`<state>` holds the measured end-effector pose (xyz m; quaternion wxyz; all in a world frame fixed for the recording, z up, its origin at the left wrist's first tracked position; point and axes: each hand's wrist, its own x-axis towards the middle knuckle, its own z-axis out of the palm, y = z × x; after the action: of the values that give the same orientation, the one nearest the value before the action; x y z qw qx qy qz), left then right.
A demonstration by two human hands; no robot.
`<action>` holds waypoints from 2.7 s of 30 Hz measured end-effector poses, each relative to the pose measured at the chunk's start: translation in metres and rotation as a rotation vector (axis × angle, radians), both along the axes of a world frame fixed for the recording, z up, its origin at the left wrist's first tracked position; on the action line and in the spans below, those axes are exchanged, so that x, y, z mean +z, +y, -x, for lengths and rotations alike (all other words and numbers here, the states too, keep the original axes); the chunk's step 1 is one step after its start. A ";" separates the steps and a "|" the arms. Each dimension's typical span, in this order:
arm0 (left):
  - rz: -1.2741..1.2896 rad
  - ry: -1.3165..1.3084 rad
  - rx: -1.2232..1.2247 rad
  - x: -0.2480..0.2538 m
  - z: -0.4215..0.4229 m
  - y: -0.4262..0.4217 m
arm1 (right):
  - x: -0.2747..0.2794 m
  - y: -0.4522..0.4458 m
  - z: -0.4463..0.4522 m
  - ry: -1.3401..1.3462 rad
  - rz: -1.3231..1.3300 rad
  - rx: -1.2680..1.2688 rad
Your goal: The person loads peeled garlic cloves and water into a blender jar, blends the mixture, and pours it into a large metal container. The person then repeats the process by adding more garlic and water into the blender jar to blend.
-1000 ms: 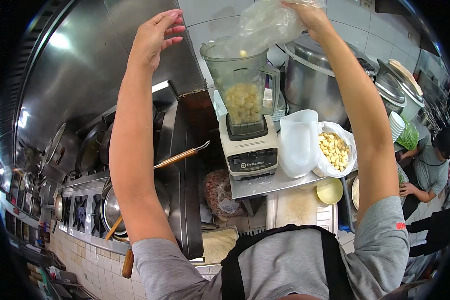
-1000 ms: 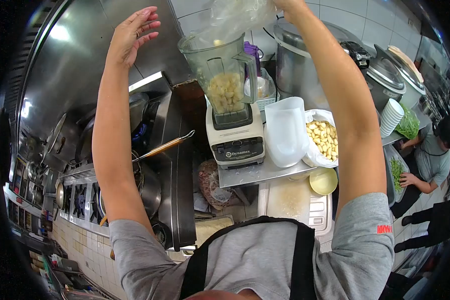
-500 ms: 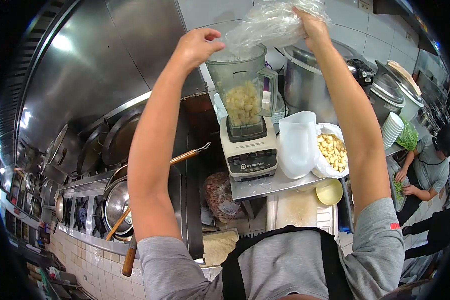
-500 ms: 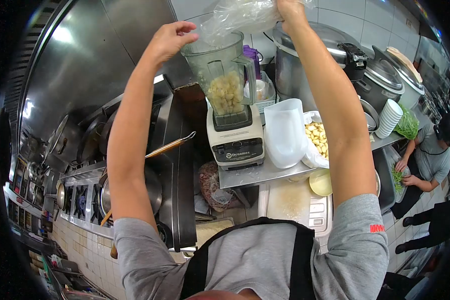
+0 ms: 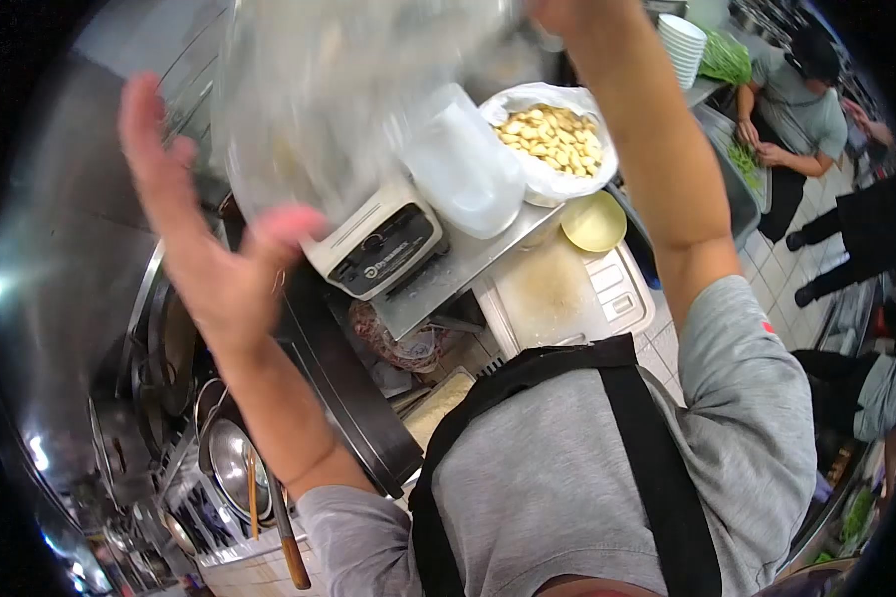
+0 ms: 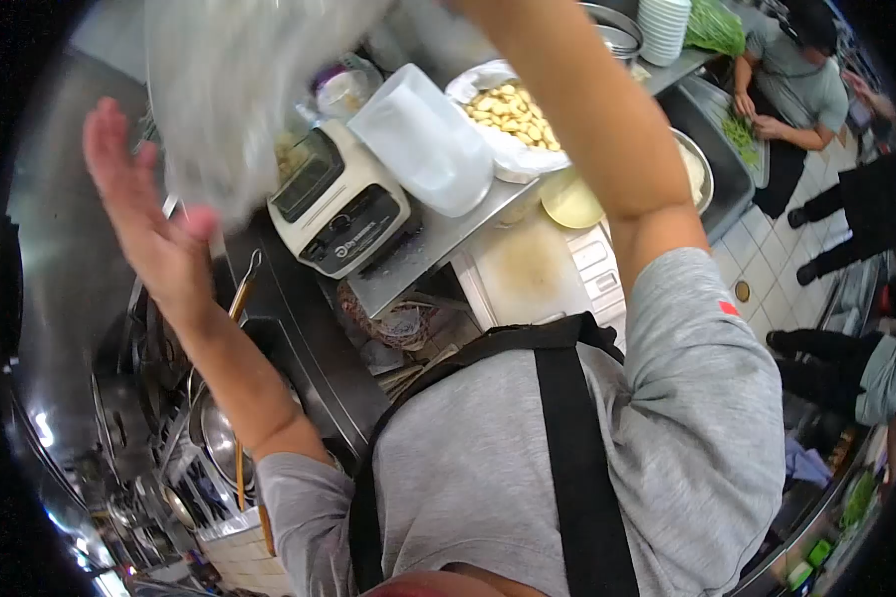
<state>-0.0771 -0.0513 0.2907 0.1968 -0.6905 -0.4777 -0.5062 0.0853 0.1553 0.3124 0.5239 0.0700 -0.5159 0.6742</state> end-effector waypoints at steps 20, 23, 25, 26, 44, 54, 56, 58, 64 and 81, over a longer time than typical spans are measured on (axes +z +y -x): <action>0.813 -1.847 -0.298 -0.294 -0.086 -0.044 | -0.317 -0.087 -0.073 -0.796 -0.852 0.109; 0.905 -1.948 -0.305 -0.353 -0.076 -0.039 | -0.272 -0.011 -0.107 -1.081 -0.601 -0.362; 0.979 -1.976 -0.350 -0.372 -0.085 -0.029 | -0.263 0.039 -0.113 -1.134 -0.591 -0.836; 1.032 -1.901 -0.324 -0.379 -0.091 -0.022 | -0.264 0.064 -0.113 -1.068 -0.668 -0.963; 1.459 -1.184 0.218 -0.407 -0.127 0.041 | -0.270 0.066 -0.102 -1.272 -0.936 -0.813; 1.270 -1.317 0.466 -0.444 -0.114 -0.019 | -0.222 0.024 -0.160 -0.340 -0.599 -0.935; 1.325 -1.016 0.431 -0.468 -0.111 -0.020 | -0.213 0.025 -0.146 -0.250 0.037 -0.672; 1.351 -1.022 0.388 -0.472 -0.114 -0.020 | -0.220 0.029 -0.145 -0.224 -0.011 -0.708; 1.265 -0.898 0.319 -0.439 -0.116 -0.008 | -0.213 0.023 -0.065 -0.582 -0.346 -0.552; 0.773 -1.505 0.537 -0.421 -0.079 -0.165 | -0.147 0.010 0.022 -0.580 0.081 -0.117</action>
<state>0.0017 -0.2167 -0.1307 -0.3042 -0.0576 -0.7641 -0.5660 0.0631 0.1649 0.1655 0.3949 -0.1763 -0.6200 0.6547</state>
